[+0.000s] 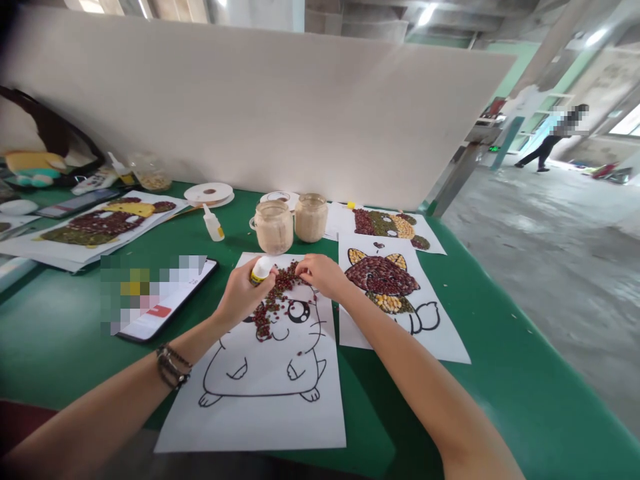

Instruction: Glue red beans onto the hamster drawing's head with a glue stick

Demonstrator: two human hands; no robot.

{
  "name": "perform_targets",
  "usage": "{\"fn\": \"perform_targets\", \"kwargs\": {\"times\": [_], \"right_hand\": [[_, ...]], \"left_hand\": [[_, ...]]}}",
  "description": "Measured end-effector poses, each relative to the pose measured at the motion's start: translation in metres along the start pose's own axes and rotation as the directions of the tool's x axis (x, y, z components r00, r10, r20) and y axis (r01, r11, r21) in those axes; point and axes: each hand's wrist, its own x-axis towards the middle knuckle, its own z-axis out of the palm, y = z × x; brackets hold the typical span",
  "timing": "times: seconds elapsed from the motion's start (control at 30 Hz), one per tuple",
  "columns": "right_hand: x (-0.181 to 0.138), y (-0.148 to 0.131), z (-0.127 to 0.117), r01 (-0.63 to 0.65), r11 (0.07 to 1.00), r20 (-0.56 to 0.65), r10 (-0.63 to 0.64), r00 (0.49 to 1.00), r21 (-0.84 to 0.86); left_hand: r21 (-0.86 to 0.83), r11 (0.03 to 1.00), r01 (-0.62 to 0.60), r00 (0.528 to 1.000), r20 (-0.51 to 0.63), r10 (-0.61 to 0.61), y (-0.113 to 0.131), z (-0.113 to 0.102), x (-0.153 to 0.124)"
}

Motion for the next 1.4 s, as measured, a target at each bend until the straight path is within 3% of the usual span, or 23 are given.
{"fn": "perform_targets", "kwargs": {"times": [0.23,0.67,0.83,0.93,1.03,1.13,1.27,1.4], "right_hand": [[0.002,0.002,0.006,-0.028,0.999,-0.002,0.028,1.0,0.016],[-0.001,0.007,0.004,-0.139,0.98,-0.12,0.156,0.98,0.143],[-0.002,0.003,0.004,-0.152,0.967,-0.105,0.177,0.979,0.206],[-0.003,0.0,-0.001,-0.17,0.91,-0.07,0.211,0.975,0.379],[-0.004,-0.002,-0.007,-0.206,0.776,-0.021,0.272,0.962,0.596],[-0.005,-0.003,-0.011,-0.208,0.676,-0.001,0.295,0.955,0.707],[-0.004,-0.004,-0.01,-0.223,0.658,0.021,0.3,0.954,0.719],[-0.005,-0.006,-0.012,-0.241,0.725,0.024,0.296,0.955,0.645]], "left_hand": [[-0.065,0.997,0.029,0.997,0.068,-0.025,0.0,0.001,-0.001],[-0.037,0.999,-0.002,0.997,0.076,0.005,-0.003,0.002,-0.001],[-0.048,0.999,-0.007,0.996,0.085,0.011,-0.003,0.001,-0.001],[-0.057,0.998,-0.007,0.997,0.08,0.012,-0.004,0.001,-0.001],[-0.064,0.998,-0.003,0.997,0.082,0.008,-0.005,0.001,0.0],[-0.084,0.996,0.016,0.996,0.091,-0.008,-0.005,0.001,0.001],[-0.088,0.996,0.031,0.995,0.093,-0.023,-0.005,0.002,0.002],[-0.068,0.997,0.032,0.995,0.093,-0.026,-0.006,0.002,0.002]]}}
